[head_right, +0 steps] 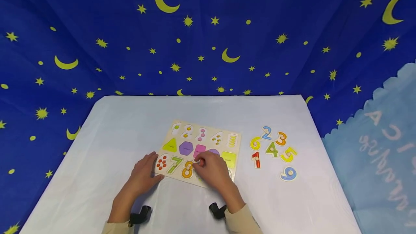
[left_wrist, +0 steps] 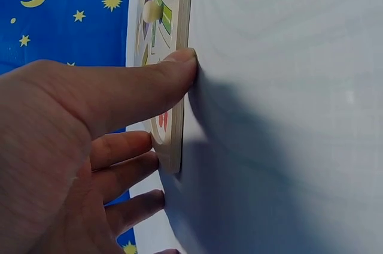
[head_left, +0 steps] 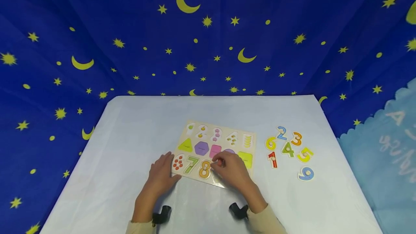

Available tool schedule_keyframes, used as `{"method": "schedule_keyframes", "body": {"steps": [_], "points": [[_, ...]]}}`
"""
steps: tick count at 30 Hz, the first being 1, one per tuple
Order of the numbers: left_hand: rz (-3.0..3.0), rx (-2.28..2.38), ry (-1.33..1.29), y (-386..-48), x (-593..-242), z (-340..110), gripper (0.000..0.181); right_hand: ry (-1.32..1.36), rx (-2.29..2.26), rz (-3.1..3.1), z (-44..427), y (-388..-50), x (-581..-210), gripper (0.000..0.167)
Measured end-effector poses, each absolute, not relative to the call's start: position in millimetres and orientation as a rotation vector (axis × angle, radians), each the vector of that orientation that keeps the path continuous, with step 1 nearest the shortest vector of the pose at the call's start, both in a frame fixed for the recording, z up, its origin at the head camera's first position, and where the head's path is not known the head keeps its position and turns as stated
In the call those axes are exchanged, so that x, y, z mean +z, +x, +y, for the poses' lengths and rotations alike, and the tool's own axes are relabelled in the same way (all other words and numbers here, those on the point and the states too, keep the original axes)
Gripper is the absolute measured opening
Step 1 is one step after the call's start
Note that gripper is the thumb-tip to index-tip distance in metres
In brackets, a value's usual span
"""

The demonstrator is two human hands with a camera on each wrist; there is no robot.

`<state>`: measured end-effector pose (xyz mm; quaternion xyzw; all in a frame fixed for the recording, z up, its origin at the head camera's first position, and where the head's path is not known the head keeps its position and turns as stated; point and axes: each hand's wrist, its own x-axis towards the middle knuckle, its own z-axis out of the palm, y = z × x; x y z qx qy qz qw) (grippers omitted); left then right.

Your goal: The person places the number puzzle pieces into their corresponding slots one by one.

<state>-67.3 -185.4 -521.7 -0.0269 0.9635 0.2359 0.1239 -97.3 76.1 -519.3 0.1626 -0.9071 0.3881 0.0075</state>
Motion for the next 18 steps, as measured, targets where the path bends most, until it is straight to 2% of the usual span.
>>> {"method": "schedule_keyframes", "body": {"steps": [10,18], "points": [[2.826,0.686,-0.075,-65,-521,-185,0.081,0.166,1.222,-2.804,152,-95,-516,0.009],[2.816,0.723,-0.075,-64,-521,-187,0.080,-0.114,1.100,-2.892,217,-102,-525,0.021]]}}
